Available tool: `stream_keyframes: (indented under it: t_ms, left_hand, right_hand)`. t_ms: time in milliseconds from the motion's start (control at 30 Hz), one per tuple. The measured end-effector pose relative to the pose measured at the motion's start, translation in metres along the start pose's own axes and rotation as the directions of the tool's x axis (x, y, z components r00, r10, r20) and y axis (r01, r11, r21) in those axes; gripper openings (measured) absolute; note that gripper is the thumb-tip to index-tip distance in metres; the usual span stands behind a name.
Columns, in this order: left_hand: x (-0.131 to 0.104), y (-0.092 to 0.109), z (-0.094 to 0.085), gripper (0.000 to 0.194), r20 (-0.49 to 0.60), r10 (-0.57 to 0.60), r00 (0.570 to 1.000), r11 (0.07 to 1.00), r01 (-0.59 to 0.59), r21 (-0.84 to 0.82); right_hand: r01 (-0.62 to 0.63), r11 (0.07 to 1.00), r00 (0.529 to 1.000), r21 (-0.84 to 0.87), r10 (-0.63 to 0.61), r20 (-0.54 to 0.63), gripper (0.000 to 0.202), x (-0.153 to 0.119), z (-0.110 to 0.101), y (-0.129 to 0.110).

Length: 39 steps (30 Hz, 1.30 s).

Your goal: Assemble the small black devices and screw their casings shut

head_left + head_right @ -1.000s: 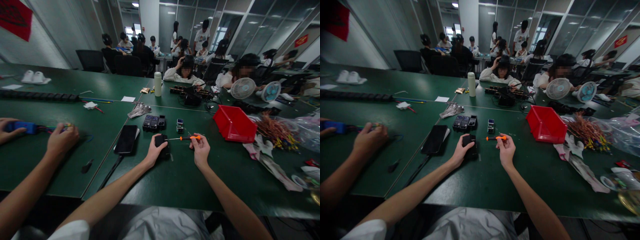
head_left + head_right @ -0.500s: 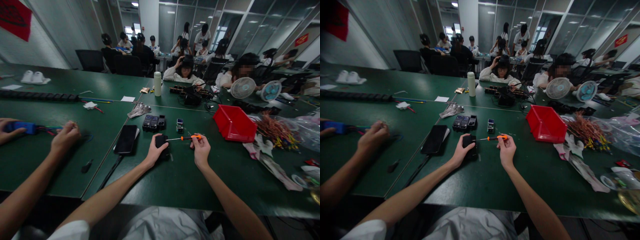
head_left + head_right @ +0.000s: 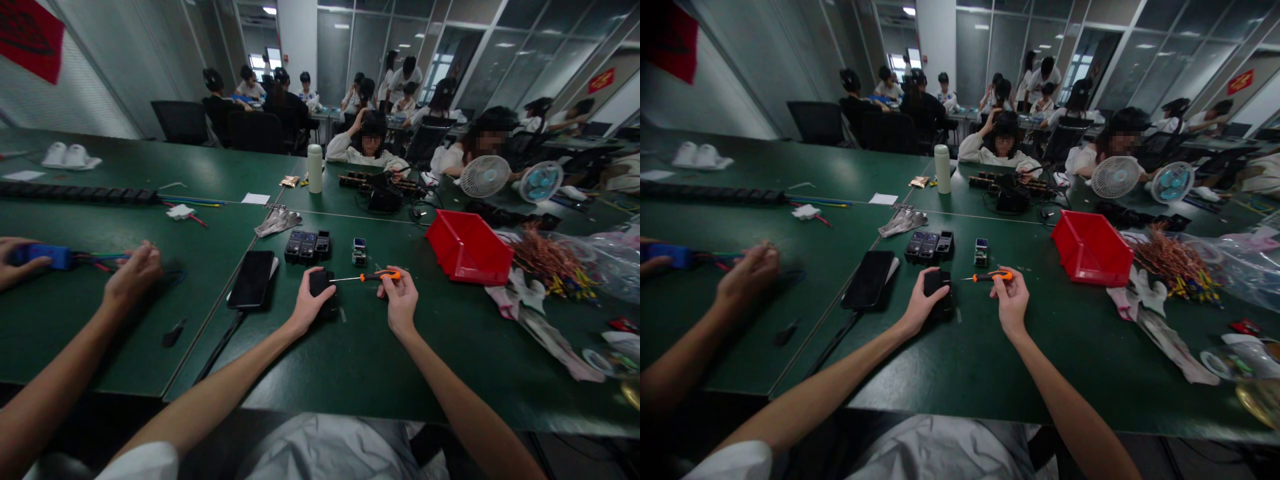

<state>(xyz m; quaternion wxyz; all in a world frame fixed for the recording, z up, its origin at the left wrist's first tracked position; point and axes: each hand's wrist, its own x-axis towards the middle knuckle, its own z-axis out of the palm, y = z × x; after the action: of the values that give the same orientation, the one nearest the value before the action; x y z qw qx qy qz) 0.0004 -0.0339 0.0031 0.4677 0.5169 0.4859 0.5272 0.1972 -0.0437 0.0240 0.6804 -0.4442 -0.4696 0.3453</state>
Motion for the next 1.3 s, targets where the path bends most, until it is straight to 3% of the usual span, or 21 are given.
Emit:
stream_keyframes:
  t_ms: [267, 567, 1300]
  left_hand:
    - [-0.0007, 0.0039, 0.0011, 0.055, -0.018, -0.01, 1.0, 1.0, 0.01, 0.001]
    - [-0.0023, 0.005, -0.0004, 0.056, 0.024, 0.031, 0.999, 0.998, -0.032, 0.046]
    - [0.0008, -0.0039, -0.0027, 0.048, 0.024, 0.016, 1.0, 0.998, -0.018, 0.063]
  right_hand:
    - [-0.002, 1.0, 1.0, 0.013, 0.001, 0.028, 0.028, -0.0014, -0.0001, 0.0003]
    - [0.021, 0.999, 1.0, -0.04, -0.022, -0.016, 0.026, -0.0001, -0.0007, 0.0021]
    - [-0.007, 0.996, 1.0, -0.087, 0.008, 0.001, 0.021, 0.0024, -0.0051, 0.0087]
